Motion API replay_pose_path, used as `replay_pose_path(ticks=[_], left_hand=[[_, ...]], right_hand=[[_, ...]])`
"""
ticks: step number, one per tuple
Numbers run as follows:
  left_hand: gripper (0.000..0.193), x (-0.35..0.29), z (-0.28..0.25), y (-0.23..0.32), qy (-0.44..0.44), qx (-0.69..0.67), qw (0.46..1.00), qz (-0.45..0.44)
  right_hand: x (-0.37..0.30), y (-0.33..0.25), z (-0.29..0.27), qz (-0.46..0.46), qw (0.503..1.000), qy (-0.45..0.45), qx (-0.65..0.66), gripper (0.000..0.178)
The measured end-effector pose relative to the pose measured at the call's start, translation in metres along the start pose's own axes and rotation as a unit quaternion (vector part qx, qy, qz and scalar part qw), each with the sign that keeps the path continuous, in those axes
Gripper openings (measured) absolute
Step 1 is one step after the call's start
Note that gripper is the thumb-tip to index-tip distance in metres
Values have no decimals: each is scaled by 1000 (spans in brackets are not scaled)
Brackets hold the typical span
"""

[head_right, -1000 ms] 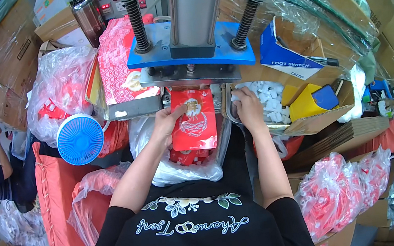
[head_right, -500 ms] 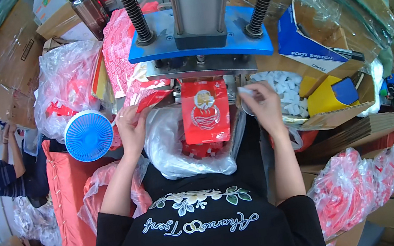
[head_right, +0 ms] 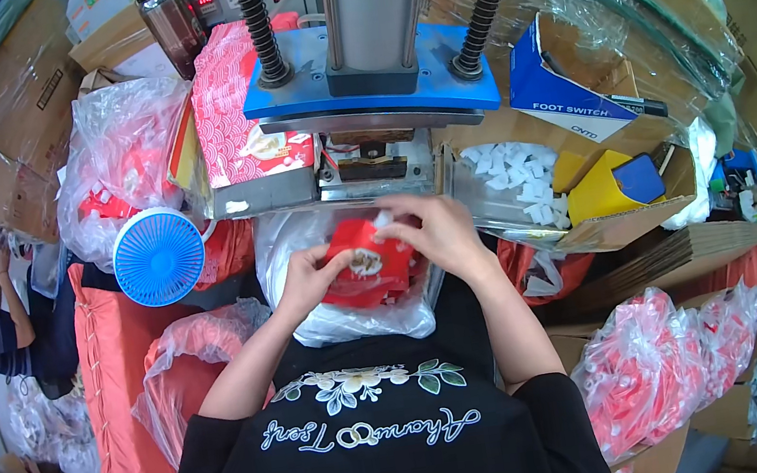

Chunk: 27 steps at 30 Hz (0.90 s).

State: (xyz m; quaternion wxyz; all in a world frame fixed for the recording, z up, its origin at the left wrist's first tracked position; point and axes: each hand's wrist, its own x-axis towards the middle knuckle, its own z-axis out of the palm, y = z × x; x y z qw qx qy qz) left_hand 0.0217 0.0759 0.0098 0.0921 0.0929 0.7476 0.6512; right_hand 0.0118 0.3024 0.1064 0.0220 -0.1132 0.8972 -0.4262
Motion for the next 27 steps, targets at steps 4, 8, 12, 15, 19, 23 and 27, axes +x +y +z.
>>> replay_pose_path(ticks=[4,8,12,15,19,23,27], left_hand=[[25,31,11,20,50,-106,986,-115],[26,54,27,37,80,-275,946,-149],[27,65,22,34,83,-331,923,-178],[30,72,6,37,53,-200,965,-161],[49,88,-49,37,180,221,948,144],[81,50,-81,9,173,511,826,164],[23,28,-91,12,226,419,860,184]], right_hand=[[3,16,-27,10,980,178,-87,36],[-13,81,-67,47,934,243,-259,34],[-15,110,-52,84,912,220,-335,28],[-8,116,-39,35,925,214,-313,32],[-6,104,-36,26,933,236,-271,25],[-10,113,-42,35,960,265,-83,16],[-15,100,-45,57,961,265,-48,19]])
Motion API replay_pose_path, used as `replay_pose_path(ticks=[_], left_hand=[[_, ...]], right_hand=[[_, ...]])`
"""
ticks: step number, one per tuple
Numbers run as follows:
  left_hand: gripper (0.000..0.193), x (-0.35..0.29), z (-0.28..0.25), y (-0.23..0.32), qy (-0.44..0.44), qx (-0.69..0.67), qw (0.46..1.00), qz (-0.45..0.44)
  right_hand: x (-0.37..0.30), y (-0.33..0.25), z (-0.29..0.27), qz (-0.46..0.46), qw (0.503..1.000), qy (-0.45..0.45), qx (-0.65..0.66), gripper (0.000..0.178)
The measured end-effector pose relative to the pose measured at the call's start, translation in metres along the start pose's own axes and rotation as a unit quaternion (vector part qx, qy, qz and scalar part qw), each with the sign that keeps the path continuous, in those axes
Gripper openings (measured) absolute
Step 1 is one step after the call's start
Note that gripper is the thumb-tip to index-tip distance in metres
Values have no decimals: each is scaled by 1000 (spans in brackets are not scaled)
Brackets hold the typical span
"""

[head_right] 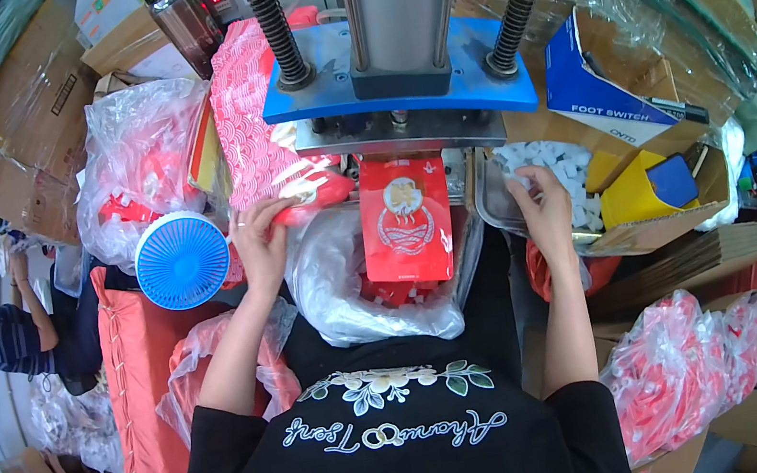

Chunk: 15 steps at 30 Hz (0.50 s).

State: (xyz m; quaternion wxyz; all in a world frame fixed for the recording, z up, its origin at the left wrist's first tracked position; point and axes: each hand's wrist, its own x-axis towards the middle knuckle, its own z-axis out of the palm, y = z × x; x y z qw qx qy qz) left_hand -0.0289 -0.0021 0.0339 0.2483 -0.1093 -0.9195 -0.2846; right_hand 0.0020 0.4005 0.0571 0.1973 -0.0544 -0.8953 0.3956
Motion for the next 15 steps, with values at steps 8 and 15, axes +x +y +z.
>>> replay_pose_path(ticks=[8,15], left_hand=[[13,-31,14,52,-131,-355,913,-156],[18,-58,33,71,-242,-435,853,-158]], right_hand=[[-11,-98,22,-169,980,-100,46,20],[-18,-99,38,-155,954,-250,60,24]])
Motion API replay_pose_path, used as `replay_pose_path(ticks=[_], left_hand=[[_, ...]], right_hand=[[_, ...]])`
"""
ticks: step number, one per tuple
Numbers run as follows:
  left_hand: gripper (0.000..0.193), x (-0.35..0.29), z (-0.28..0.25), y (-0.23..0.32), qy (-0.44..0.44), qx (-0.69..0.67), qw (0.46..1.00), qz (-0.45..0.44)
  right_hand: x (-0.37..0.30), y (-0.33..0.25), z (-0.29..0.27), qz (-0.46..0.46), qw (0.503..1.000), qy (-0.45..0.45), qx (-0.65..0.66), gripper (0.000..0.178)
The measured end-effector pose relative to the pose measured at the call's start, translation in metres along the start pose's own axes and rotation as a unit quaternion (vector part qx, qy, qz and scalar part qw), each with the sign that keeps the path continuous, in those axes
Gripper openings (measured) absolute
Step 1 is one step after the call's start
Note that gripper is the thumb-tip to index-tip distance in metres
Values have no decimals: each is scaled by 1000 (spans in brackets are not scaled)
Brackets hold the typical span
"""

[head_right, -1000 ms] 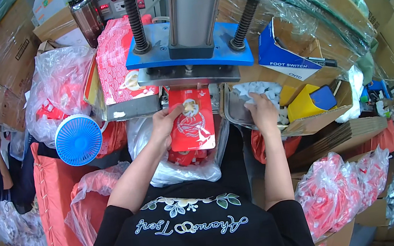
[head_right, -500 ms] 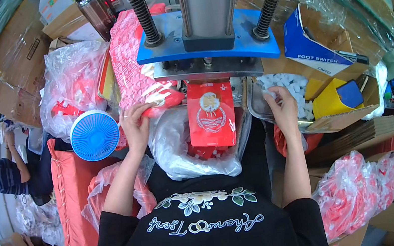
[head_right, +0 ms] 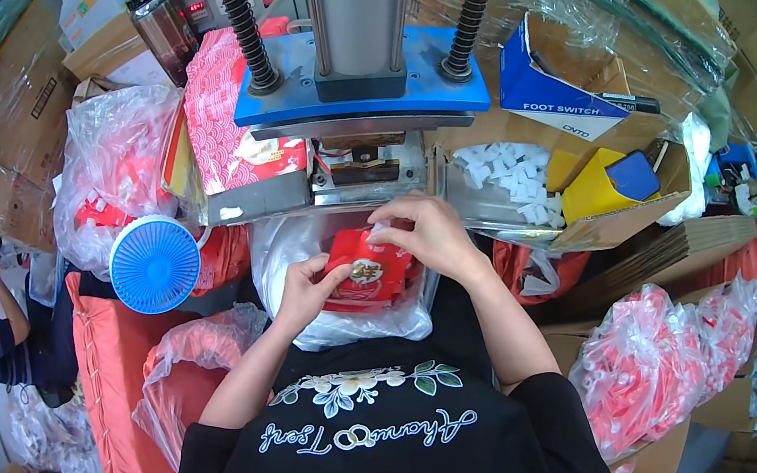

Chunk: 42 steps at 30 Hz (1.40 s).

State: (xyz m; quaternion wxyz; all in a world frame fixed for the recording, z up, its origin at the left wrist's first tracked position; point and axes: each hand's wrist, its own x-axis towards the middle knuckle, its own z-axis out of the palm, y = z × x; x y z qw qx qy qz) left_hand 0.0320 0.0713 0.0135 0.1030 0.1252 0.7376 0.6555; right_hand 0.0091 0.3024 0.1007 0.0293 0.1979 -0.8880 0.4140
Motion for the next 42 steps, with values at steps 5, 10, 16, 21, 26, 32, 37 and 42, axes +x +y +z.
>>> replay_pose_path(ticks=[5,10,16,21,26,32,37,42], left_hand=[[27,34,11,23,55,-58,993,-88],[24,73,22,15,114,-256,944,-174],[23,88,-20,4,89,-79,989,-84],[64,108,-97,-12,192,423,861,207],[56,40,-87,-14,179,544,793,209],[18,40,-63,52,192,198,949,153],[14,23,-28,25,65,11,996,62],[12,4,-4,-17,-1,91,995,35]], right_hand=[[3,27,-18,92,979,177,-49,35],[-17,95,-56,117,922,236,-284,32],[-12,95,-28,168,925,215,-265,40],[-37,107,-27,62,934,288,-205,36],[-45,106,-26,78,942,249,-212,18],[-42,84,-38,77,933,331,-122,25],[-22,41,-26,-12,975,197,-97,19],[-18,20,4,-126,981,49,-138,15]])
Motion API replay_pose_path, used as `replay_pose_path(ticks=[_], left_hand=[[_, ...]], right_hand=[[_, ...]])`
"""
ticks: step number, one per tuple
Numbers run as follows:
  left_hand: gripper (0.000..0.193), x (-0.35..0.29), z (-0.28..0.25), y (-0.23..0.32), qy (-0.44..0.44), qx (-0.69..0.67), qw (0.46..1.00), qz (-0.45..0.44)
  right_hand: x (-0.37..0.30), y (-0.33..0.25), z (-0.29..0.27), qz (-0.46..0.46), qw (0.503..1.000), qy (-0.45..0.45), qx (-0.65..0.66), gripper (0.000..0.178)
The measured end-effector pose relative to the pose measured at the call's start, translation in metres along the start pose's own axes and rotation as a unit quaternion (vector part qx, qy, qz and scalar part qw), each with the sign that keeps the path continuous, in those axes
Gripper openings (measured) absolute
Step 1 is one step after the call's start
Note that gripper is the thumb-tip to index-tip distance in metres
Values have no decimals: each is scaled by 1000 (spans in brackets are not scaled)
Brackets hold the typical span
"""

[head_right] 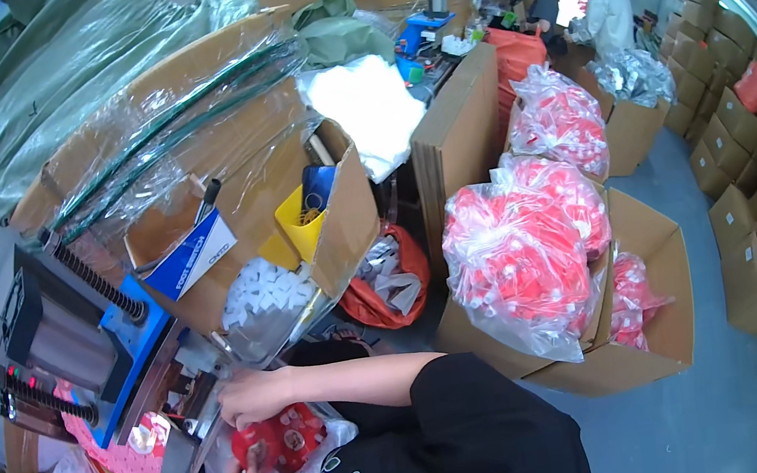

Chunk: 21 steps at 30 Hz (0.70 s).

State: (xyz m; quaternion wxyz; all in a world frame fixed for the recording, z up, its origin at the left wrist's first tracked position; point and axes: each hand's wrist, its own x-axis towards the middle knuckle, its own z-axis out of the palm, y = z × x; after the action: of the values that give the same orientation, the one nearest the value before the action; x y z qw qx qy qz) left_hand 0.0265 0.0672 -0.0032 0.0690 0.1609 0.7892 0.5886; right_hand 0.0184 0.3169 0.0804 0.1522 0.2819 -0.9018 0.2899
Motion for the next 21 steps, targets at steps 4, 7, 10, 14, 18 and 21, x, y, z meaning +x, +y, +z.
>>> replay_pose_path(ticks=[4,7,10,14,18,21], left_hand=[[22,-10,9,26,-2,-7,999,-40],[26,1,13,5,-18,2,999,-49],[29,18,19,22,9,-18,994,-104],[32,42,9,36,94,-145,973,-152],[27,77,12,46,111,-332,905,-243],[23,92,11,18,88,-352,904,-224]], right_hand=[[9,-5,4,15,983,-65,171,19],[3,2,9,82,975,-3,206,22],[-5,3,3,134,983,23,127,43],[2,9,-9,194,974,85,81,34],[-16,40,-30,247,955,162,23,27],[-36,57,-54,280,930,180,-157,29]])
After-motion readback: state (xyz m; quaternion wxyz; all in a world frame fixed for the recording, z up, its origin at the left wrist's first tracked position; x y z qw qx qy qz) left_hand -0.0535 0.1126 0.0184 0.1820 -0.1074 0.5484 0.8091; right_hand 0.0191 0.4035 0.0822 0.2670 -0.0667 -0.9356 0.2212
